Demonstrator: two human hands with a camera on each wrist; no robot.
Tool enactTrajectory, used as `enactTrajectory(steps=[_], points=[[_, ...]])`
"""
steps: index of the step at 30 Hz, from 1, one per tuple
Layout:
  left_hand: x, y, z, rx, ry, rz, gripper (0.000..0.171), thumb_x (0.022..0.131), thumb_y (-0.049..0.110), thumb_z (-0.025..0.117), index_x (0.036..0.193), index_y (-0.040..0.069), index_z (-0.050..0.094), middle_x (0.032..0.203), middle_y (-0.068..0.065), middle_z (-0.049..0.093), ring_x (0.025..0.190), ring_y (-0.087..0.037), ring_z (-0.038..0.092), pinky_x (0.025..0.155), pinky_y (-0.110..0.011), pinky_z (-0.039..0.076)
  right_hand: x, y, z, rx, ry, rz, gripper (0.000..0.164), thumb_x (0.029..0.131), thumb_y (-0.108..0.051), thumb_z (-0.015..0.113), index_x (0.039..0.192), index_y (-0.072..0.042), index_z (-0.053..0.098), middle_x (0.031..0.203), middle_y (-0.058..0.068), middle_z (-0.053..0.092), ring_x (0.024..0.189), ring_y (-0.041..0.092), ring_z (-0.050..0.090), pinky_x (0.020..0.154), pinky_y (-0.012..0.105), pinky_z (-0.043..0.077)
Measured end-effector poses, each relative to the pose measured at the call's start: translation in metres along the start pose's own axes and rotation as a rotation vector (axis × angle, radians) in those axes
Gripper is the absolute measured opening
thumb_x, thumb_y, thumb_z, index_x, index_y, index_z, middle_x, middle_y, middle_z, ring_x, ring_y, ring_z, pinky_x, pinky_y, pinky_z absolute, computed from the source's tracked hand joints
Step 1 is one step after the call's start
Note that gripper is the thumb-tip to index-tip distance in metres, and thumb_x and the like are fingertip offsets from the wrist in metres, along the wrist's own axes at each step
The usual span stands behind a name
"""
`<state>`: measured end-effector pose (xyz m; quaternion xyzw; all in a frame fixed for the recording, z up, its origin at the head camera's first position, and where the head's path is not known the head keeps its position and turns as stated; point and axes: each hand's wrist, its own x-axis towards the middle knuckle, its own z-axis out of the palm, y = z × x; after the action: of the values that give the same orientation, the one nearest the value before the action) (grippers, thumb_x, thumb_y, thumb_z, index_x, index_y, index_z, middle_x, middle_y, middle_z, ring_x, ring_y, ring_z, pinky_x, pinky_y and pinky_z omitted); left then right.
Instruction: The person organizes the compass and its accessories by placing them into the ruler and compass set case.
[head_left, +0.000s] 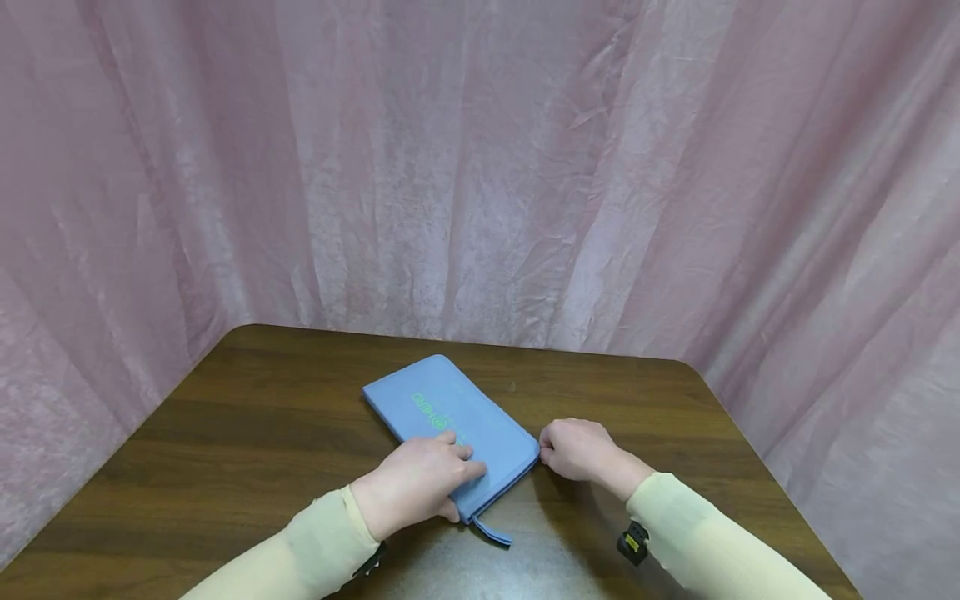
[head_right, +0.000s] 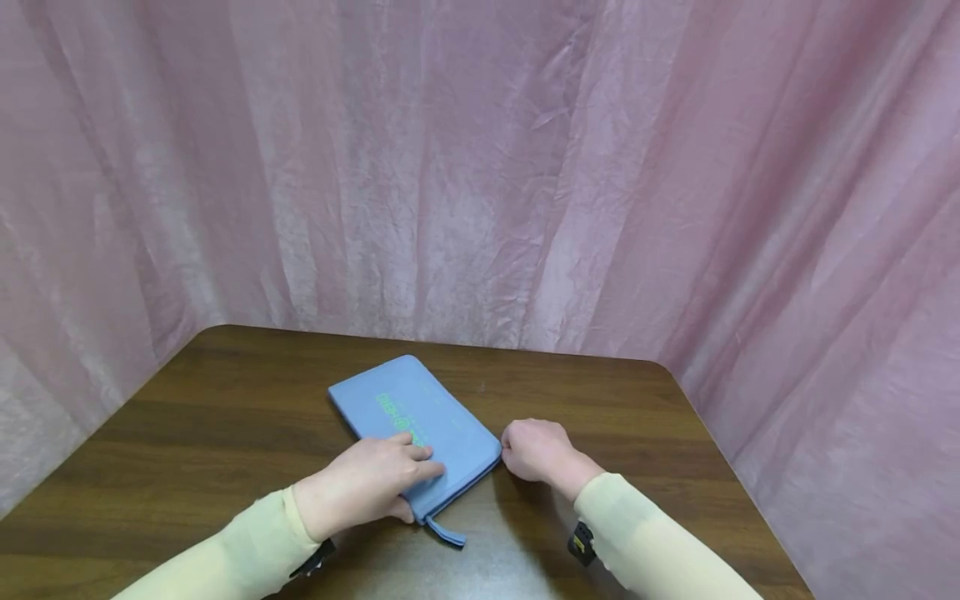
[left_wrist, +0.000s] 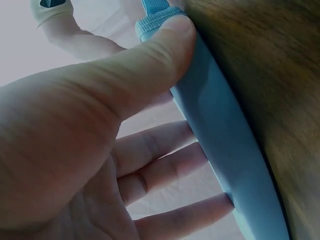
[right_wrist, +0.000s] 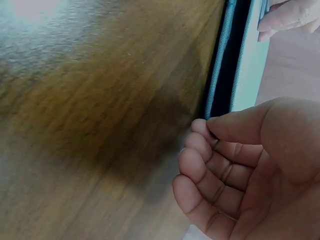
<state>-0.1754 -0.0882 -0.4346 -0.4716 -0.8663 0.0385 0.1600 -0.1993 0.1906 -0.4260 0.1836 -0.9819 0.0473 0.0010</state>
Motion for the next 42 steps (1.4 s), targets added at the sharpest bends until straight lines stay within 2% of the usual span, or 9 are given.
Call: enactTrajectory(steps=[5, 9, 16, 20, 23, 27, 31, 38, 42], points=[[0.002, 0.003, -0.001, 0.011, -0.006, -0.029, 0.054, 0.067, 0.051, 0.103, 0.107, 0.026, 0.078, 0.093, 0.006, 0.070, 0.083, -0.018, 0.060, 0.064, -0.033, 0.056, 0.005, 0.000, 0.000, 0.006, -0.010, 0.031, 0.038, 0.096, -0.010, 0.073, 0.063, -0.021, 0.059, 0.061, -0.006, 0.051, 0.060, 0.013, 0.046, 0.056, 0.039, 0.041], [0.003, 0.007, -0.001, 0.025, -0.042, -0.053, 0.054, 0.074, 0.051, 0.100, 0.114, 0.024, 0.077, 0.112, 0.001, 0.076, 0.093, -0.025, 0.068, 0.073, -0.035, 0.060, 0.011, 0.003, 0.002, 0.040, -0.028, 0.062, 0.037, 0.098, -0.010, 0.072, 0.064, -0.019, 0.062, 0.061, -0.005, 0.052, 0.060, 0.014, 0.046, 0.057, 0.037, 0.040], [0.001, 0.009, 0.002, 0.041, 0.038, -0.069, 0.036, 0.085, 0.007, 0.095, 0.112, 0.020, 0.075, 0.122, -0.009, 0.073, 0.089, -0.028, 0.070, 0.064, -0.037, 0.060, 0.020, 0.003, 0.001, 0.077, -0.033, 0.092, 0.044, 0.101, -0.008, 0.070, 0.060, -0.018, 0.057, 0.057, -0.006, 0.045, 0.057, 0.013, 0.042, 0.056, 0.032, 0.034], [0.000, 0.009, 0.004, 0.063, 0.071, -0.085, 0.037, 0.087, 0.002, 0.092, 0.115, 0.019, 0.076, 0.130, -0.015, 0.070, 0.106, -0.031, 0.071, 0.070, -0.038, 0.063, 0.033, 0.009, 0.006, 0.094, -0.050, 0.111, 0.046, 0.102, -0.007, 0.068, 0.059, -0.016, 0.056, 0.057, -0.004, 0.047, 0.057, 0.014, 0.045, 0.055, 0.033, 0.036], [-0.001, 0.008, 0.004, 0.058, 0.087, -0.087, 0.035, 0.088, 0.002, 0.092, 0.115, 0.019, 0.077, 0.128, -0.014, 0.070, 0.112, -0.031, 0.070, 0.073, -0.039, 0.064, 0.052, 0.028, 0.026, 0.068, -0.036, 0.103, 0.045, 0.101, -0.009, 0.068, 0.059, -0.018, 0.054, 0.058, -0.003, 0.047, 0.057, 0.016, 0.046, 0.054, 0.036, 0.039], [-0.001, 0.004, 0.007, 0.054, 0.112, -0.068, 0.031, 0.087, 0.003, 0.091, 0.109, 0.020, 0.076, 0.113, -0.008, 0.073, 0.102, -0.028, 0.069, 0.070, -0.037, 0.062, 0.070, 0.041, 0.041, 0.006, -0.011, 0.100, 0.044, 0.098, -0.008, 0.065, 0.059, -0.020, 0.049, 0.059, -0.003, 0.044, 0.057, 0.017, 0.044, 0.053, 0.039, 0.040], [0.001, 0.001, 0.010, 0.060, 0.133, -0.050, 0.029, 0.087, 0.005, 0.091, 0.102, 0.022, 0.074, 0.095, -0.002, 0.071, 0.087, -0.025, 0.066, 0.065, -0.034, 0.057, 0.064, 0.018, 0.017, 0.014, -0.041, 0.149, 0.047, 0.101, -0.005, 0.064, 0.059, -0.015, 0.045, 0.058, -0.001, 0.040, 0.057, 0.017, 0.041, 0.054, 0.037, 0.038], [0.002, 0.001, 0.007, 0.044, 0.063, -0.101, 0.031, 0.091, 0.005, 0.086, 0.111, 0.024, 0.074, 0.106, -0.001, 0.076, 0.087, -0.032, 0.070, 0.068, -0.049, 0.059, 0.061, 0.002, 0.004, 0.007, -0.010, 0.153, 0.049, 0.101, -0.004, 0.060, 0.060, -0.018, 0.038, 0.059, -0.005, 0.031, 0.057, 0.013, 0.031, 0.054, 0.032, 0.029], [0.001, 0.001, 0.007, 0.075, 0.096, -0.095, 0.033, 0.089, 0.002, 0.086, 0.112, 0.022, 0.074, 0.105, 0.000, 0.075, 0.075, -0.029, 0.067, 0.059, -0.042, 0.058, 0.067, 0.003, 0.006, 0.025, -0.014, 0.163, 0.051, 0.104, -0.004, 0.057, 0.060, -0.018, 0.036, 0.057, -0.005, 0.028, 0.056, 0.013, 0.026, 0.054, 0.031, 0.025]])
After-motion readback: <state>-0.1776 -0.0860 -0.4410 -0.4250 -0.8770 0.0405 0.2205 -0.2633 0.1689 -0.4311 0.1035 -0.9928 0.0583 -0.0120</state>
